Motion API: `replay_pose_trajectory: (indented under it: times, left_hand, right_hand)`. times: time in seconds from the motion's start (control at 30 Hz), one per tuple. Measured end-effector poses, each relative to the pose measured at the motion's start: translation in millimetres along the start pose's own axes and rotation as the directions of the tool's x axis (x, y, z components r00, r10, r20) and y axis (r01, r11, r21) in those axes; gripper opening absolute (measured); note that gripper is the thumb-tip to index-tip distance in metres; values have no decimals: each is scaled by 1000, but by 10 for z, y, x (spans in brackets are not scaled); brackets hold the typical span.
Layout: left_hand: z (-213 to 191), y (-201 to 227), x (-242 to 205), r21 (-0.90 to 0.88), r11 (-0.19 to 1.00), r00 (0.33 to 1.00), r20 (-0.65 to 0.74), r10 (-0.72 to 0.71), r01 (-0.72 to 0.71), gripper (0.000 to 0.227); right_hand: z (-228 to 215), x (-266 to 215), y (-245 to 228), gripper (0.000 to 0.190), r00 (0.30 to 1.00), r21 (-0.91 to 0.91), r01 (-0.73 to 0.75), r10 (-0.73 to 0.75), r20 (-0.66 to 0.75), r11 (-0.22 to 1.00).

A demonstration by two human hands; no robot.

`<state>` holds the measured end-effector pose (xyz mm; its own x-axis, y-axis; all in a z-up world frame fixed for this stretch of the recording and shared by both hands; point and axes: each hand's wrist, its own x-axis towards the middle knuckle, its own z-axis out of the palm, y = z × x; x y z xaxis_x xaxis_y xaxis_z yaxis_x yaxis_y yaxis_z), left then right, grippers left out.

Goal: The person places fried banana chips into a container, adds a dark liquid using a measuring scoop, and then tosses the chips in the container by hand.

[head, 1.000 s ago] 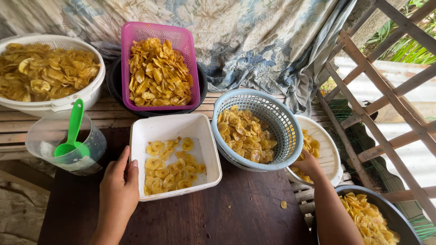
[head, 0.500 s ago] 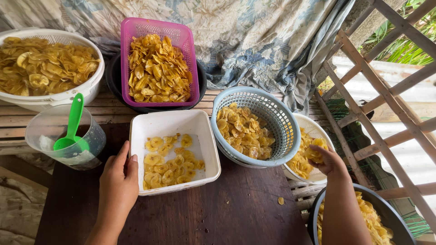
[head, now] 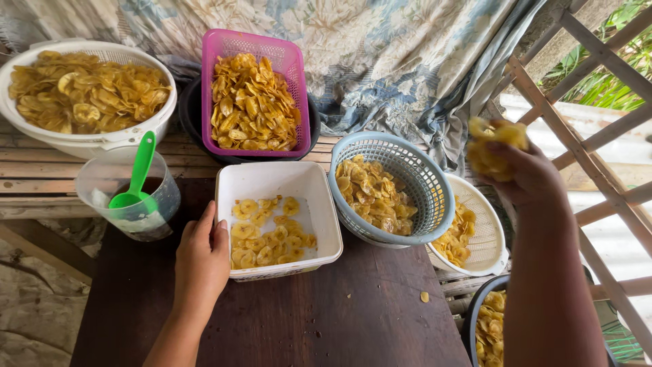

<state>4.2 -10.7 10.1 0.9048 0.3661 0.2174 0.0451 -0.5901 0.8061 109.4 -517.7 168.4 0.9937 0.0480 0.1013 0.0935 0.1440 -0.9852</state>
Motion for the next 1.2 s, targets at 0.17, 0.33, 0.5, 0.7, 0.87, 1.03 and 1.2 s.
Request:
replay_pose_trajectory:
  times: [0.17,0.33,0.5,0.7,0.87,1.03,1.2]
  left_hand:
    - [1,6,-18,-48,998,999,-20,28,-29,44]
    - [-4,30,-29,-17,1000,1000,-19,23,-23,43]
    - [-62,107,-49,-41,998,998,40,-42,43,45]
    - [-38,41,-42,-52,999,1000,7,-7,8,44]
    - [-14,10,-44,-54,998,1000,-11,28,-29,42]
    - [-29,17,-28,-40,999,1000,-18,8,-9,44]
    - [-20,-27,-39,2,999,999,-18,40,-40,43]
  right_hand:
    - [1634,26,228,55,854,-46,-22,43,518,999]
    - [2682,-83,1218,66,842,-612,346,53,537,712]
    - [2675,-174,1249,57,896,-668,272,71,439,693]
    - [1367,-108,659,32,995,-276,-86,96,25,957]
    - [-602,51,1076,35,925,-212,-132,44,-377,968]
    - [-1330,-249,2197,80,821,-819,-542,329,-467,188]
    - [-1167,-251,2724,92,860,-892,-427,373,-349,151]
